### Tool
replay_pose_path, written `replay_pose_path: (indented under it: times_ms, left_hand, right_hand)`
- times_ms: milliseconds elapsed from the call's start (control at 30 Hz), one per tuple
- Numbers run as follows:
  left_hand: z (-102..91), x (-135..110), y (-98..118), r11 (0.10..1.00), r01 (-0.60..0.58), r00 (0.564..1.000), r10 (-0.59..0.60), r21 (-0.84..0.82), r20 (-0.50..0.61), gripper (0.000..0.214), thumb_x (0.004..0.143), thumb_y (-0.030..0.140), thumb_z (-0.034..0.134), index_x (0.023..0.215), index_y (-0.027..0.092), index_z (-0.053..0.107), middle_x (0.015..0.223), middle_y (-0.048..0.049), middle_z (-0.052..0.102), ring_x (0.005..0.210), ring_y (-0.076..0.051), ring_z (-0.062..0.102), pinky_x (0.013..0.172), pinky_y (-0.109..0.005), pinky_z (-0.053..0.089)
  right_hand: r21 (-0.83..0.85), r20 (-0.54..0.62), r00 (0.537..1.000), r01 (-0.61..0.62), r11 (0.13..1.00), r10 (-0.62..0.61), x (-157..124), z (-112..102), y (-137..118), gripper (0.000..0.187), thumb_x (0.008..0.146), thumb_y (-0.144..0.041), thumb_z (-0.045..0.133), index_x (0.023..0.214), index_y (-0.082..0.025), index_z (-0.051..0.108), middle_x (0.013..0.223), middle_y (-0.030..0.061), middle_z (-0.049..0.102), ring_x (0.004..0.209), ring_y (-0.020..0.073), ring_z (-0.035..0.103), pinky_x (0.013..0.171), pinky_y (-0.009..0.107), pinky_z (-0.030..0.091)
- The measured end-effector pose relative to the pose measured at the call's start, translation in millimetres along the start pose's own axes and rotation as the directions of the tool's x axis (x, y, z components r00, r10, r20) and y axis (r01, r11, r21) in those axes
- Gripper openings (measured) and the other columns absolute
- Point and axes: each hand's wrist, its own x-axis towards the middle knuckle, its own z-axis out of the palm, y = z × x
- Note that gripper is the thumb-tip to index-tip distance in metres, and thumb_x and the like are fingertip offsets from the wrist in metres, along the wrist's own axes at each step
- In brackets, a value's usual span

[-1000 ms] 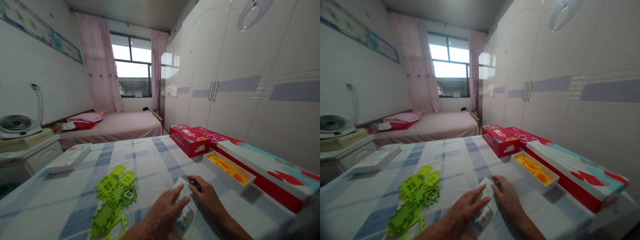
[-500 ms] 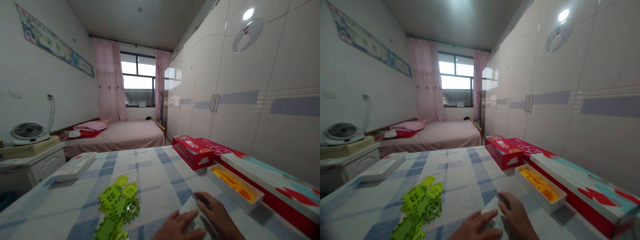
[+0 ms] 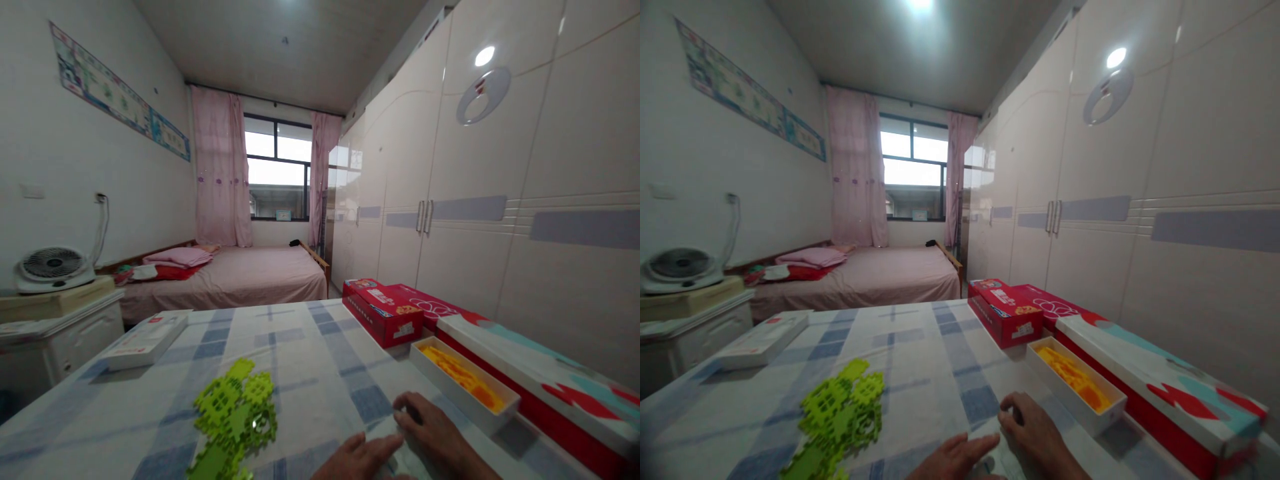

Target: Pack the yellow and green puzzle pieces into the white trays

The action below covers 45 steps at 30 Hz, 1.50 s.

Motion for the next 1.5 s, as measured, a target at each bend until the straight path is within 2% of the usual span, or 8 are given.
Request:
replay_pose_path:
  times_ms: [233, 467, 600, 767, 933, 1067, 1167, 1500]
  left_hand:
    - [-33.4, -10, 16, 1.000, 0.022, 0.994, -0.022, 0.006, -0.111, 0.080, 0.078, 0.034, 0.062, 0.145, 0.025, 0.020, 0.151, -0.0184, 0.022, 0.134, -0.034, 0.032, 0.105, -0.055, 0.032]
    - [-41.6, -13, 18, 0.981, 0.193, 0.939, -0.190, -0.018, -0.286, 0.065, 0.085, 0.022, 0.050, 0.144, 0.025, 0.024, 0.154, -0.0127, 0.017, 0.136, -0.028, 0.030, 0.104, -0.044, 0.039]
    - [-39.9, -13, 18, 0.979, 0.206, 0.938, -0.197, -0.001, -0.284, 0.062, 0.085, 0.020, 0.050, 0.142, 0.023, 0.028, 0.153, -0.0131, 0.018, 0.134, -0.027, 0.033, 0.103, -0.042, 0.041]
    - [-40.6, -14, 18, 0.974, 0.225, 0.932, -0.213, 0.005, -0.293, 0.060, 0.085, 0.020, 0.050, 0.141, 0.022, 0.031, 0.153, -0.0136, 0.020, 0.134, -0.026, 0.034, 0.104, -0.041, 0.041]
    - [-38.6, -13, 17, 0.972, 0.235, 0.931, -0.222, 0.010, -0.291, 0.057, 0.086, 0.020, 0.049, 0.140, 0.021, 0.032, 0.153, -0.0137, 0.020, 0.135, -0.025, 0.033, 0.104, -0.040, 0.041]
    - [-35.8, -12, 14, 0.970, 0.241, 0.926, -0.229, 0.005, -0.299, 0.054, 0.088, 0.020, 0.046, 0.140, 0.021, 0.032, 0.153, -0.0137, 0.020, 0.135, -0.024, 0.033, 0.105, -0.040, 0.041]
    - [-34.1, -13, 12, 0.968, 0.252, 0.923, -0.237, 0.010, -0.305, 0.053, 0.088, 0.019, 0.045, 0.140, 0.021, 0.032, 0.153, -0.0138, 0.020, 0.135, -0.024, 0.032, 0.105, -0.040, 0.040]
    - [-33.5, -12, 11, 0.968, 0.252, 0.919, -0.244, -0.016, -0.310, 0.050, 0.088, 0.018, 0.046, 0.137, 0.020, 0.037, 0.152, -0.0139, 0.022, 0.135, -0.024, 0.033, 0.105, -0.039, 0.040]
  right_hand:
    - [0.383, 0.162, 0.983, -0.139, 0.913, 0.081, -44, -50, 9, 0.026, 0.076, -0.041, 0.054, 0.083, -0.017, 0.054, 0.071, -0.0014, 0.054, 0.058, 0.0108, 0.048, 0.050, 0.023, 0.036]
    - [0.751, -0.305, 0.853, -0.058, 0.658, 0.424, -40, -116, 50, 0.036, 0.061, -0.039, 0.071, 0.082, -0.018, 0.052, 0.058, -0.0051, 0.048, 0.048, 0.0062, 0.042, 0.042, 0.018, 0.033]
    - [0.725, -0.444, 0.715, -0.069, 0.686, 0.541, -22, -128, 68, 0.024, 0.064, -0.031, 0.065, 0.077, -0.019, 0.050, 0.056, -0.0049, 0.048, 0.044, 0.0060, 0.041, 0.039, 0.017, 0.033]
    - [0.624, -0.488, 0.652, -0.204, 0.755, 0.580, -18, -118, 79, 0.011, 0.070, -0.024, 0.055, 0.077, -0.018, 0.051, 0.053, -0.0040, 0.047, 0.043, 0.0085, 0.043, 0.037, 0.019, 0.034]
    - [0.291, -0.693, 0.562, -0.355, 0.888, 0.452, -31, -108, 74, 0.034, 0.074, -0.032, 0.055, 0.104, -0.015, 0.055, 0.094, 0.0119, 0.061, 0.086, 0.0244, 0.059, 0.072, 0.038, 0.050]
    - [-0.383, -0.662, 0.749, -0.380, 0.842, 0.036, -29, -95, 59, 0.058, 0.085, -0.048, 0.044, 0.129, -0.011, 0.044, 0.126, 0.0190, 0.051, 0.116, 0.0316, 0.048, 0.096, 0.045, 0.038]
    - [-0.513, -0.469, 0.880, -0.345, 0.786, 0.080, -15, -87, 54, 0.070, 0.084, -0.056, 0.044, 0.136, -0.010, 0.038, 0.134, 0.0183, 0.047, 0.122, 0.0305, 0.044, 0.100, 0.045, 0.035]
    - [-0.521, -0.338, 0.906, -0.406, 0.751, 0.255, 1, -94, 76, 0.077, 0.080, -0.058, 0.044, 0.140, -0.012, 0.033, 0.141, 0.0178, 0.041, 0.126, 0.0320, 0.040, 0.098, 0.049, 0.034]
